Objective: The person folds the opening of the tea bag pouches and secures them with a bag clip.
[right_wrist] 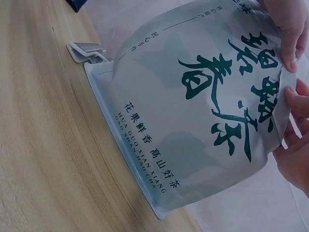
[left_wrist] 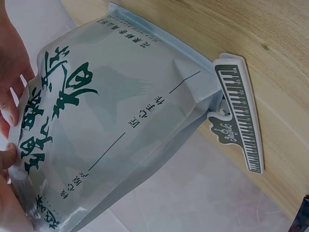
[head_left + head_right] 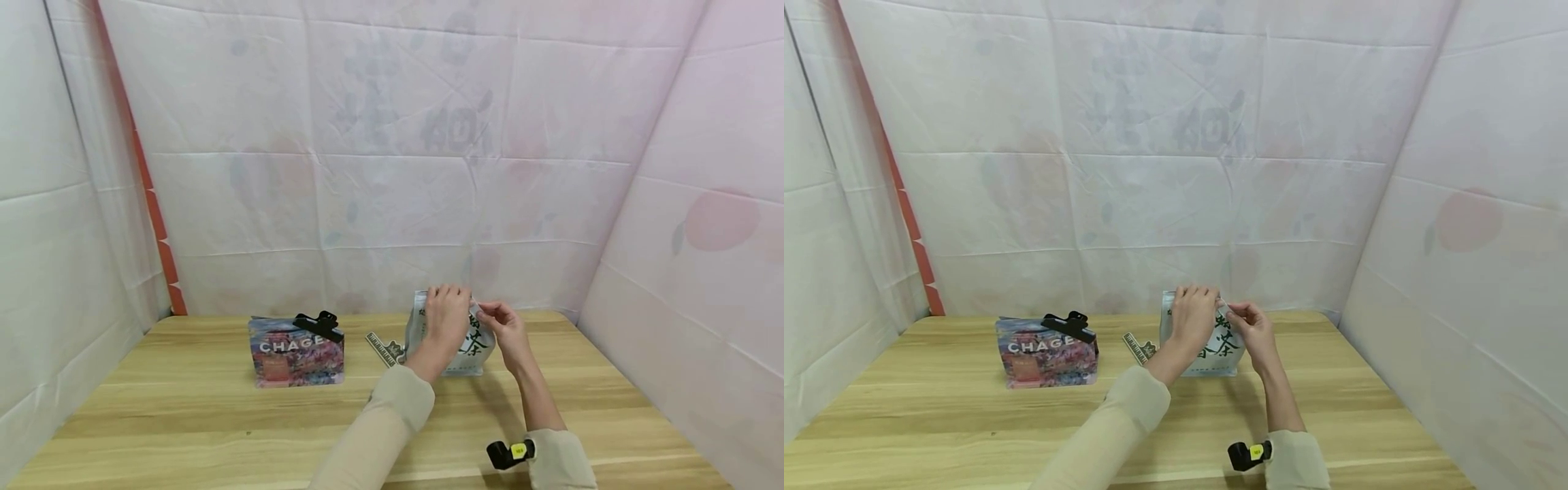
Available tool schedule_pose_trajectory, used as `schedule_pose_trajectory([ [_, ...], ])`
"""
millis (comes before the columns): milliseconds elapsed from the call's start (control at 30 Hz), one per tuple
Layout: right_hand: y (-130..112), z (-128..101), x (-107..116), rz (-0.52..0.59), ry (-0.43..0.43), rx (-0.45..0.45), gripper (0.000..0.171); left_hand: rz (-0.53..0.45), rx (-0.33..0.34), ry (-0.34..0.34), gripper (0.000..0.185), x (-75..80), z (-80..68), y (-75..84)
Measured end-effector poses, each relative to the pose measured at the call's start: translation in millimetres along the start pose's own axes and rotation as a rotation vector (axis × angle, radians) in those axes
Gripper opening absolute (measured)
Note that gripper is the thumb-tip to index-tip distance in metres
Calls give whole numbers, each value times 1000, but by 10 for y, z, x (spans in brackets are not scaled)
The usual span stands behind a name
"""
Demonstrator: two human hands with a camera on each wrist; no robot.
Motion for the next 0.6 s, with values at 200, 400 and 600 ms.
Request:
schedule_pose_trajectory([
  [200, -1, -11, 18, -36, 10, 12, 28, -4, -2, 8, 17, -13, 2, 6],
  [400, 23, 6, 61, -117, -39, 26, 31, 1, -12, 15, 18, -30, 0, -8],
  [600, 93, 19, 184, -189, -101, 32, 31, 7, -37, -3, 19, -43, 0, -10],
])
Point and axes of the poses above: each hand's wrist, its own z-axis towards the middle knuckle, its own x-axis out of the back of the hand, y = z × x, the point moved 3 cm from there along z, towards the middle knuckle, and after that the axes turned 3 degrees about z, right-handed, at the moved point
